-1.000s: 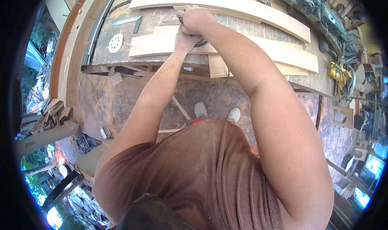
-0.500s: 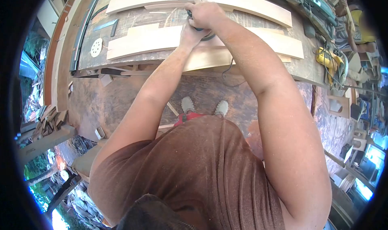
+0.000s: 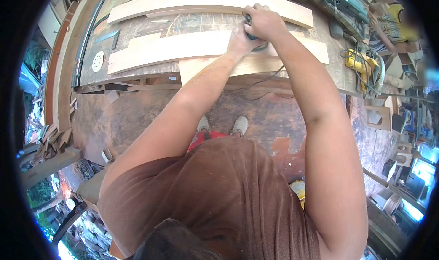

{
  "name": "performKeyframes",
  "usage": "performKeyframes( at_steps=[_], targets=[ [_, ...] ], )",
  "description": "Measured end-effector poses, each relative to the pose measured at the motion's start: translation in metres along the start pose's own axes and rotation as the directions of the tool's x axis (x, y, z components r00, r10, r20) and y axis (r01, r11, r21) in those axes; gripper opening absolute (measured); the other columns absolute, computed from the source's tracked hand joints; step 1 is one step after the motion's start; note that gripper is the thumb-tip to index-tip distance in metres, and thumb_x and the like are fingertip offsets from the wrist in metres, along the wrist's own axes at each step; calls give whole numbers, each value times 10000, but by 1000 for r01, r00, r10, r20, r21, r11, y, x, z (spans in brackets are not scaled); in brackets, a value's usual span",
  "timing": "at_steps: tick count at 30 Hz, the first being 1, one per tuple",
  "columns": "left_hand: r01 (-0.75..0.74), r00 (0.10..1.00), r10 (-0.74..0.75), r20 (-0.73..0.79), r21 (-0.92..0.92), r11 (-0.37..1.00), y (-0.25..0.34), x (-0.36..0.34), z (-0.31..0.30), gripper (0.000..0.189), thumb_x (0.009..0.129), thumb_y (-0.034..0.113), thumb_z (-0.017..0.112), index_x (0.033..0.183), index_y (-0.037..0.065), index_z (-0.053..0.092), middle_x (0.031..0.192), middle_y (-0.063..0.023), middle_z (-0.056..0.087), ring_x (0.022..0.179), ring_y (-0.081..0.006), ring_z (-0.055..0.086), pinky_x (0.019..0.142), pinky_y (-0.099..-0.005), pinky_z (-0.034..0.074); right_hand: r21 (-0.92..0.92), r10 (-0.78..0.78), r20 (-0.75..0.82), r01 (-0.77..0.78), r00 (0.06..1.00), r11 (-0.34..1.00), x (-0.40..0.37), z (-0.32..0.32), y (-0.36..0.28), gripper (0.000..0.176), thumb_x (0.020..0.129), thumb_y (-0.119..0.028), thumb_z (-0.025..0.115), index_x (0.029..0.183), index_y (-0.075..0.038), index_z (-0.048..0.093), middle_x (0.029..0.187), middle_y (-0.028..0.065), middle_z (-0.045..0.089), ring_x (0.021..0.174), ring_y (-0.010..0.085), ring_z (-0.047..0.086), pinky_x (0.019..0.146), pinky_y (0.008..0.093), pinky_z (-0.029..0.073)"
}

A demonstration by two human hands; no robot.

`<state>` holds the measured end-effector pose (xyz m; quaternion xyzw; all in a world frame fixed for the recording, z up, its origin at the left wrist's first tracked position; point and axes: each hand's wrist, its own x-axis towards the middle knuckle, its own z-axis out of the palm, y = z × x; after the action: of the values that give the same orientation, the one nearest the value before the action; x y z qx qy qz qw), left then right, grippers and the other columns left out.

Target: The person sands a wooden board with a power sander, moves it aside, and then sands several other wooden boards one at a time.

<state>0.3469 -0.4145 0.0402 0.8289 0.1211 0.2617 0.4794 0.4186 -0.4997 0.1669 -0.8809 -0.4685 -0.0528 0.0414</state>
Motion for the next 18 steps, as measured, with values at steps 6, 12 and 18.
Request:
performKeyframes(
  at_steps=[6, 12, 18],
  targets=[
    [-54, 995, 49, 91, 55, 997, 27, -4, 42, 881, 631, 532, 877, 1277, 32, 549, 1229, -159, 622, 1187, -341, 564, 1095, -453, 393, -29, 90, 43, -89, 995, 996, -32, -4, 43, 425, 843, -366, 683, 1235, -213, 632, 1195, 104, 636, 1144, 315, 635, 941, 461, 546],
    [-99, 994, 96, 53, 55, 994, 34, -28, 45, 898, 623, 522, 881, 1293, 31, 540, 1206, -139, 619, 1185, -321, 556, 1076, -468, 391, 20, 77, 18, -78, 997, 997, -57, -12, 34, 422, 811, -328, 708, 1196, -186, 610, 1137, 108, 631, 1082, 342, 643, 878, 457, 552],
    [-51, 999, 50, 16, 95, 994, 16, -44, -7, 868, 606, 490, 888, 1265, 36, 552, 1184, -137, 614, 1179, -319, 549, 1065, -458, 392, 35, 1, 57, -3, 998, 999, -41, -17, -25, 418, 826, -334, 707, 1212, -188, 643, 1171, 106, 639, 1128, 320, 638, 932, 454, 548]
  ],
)
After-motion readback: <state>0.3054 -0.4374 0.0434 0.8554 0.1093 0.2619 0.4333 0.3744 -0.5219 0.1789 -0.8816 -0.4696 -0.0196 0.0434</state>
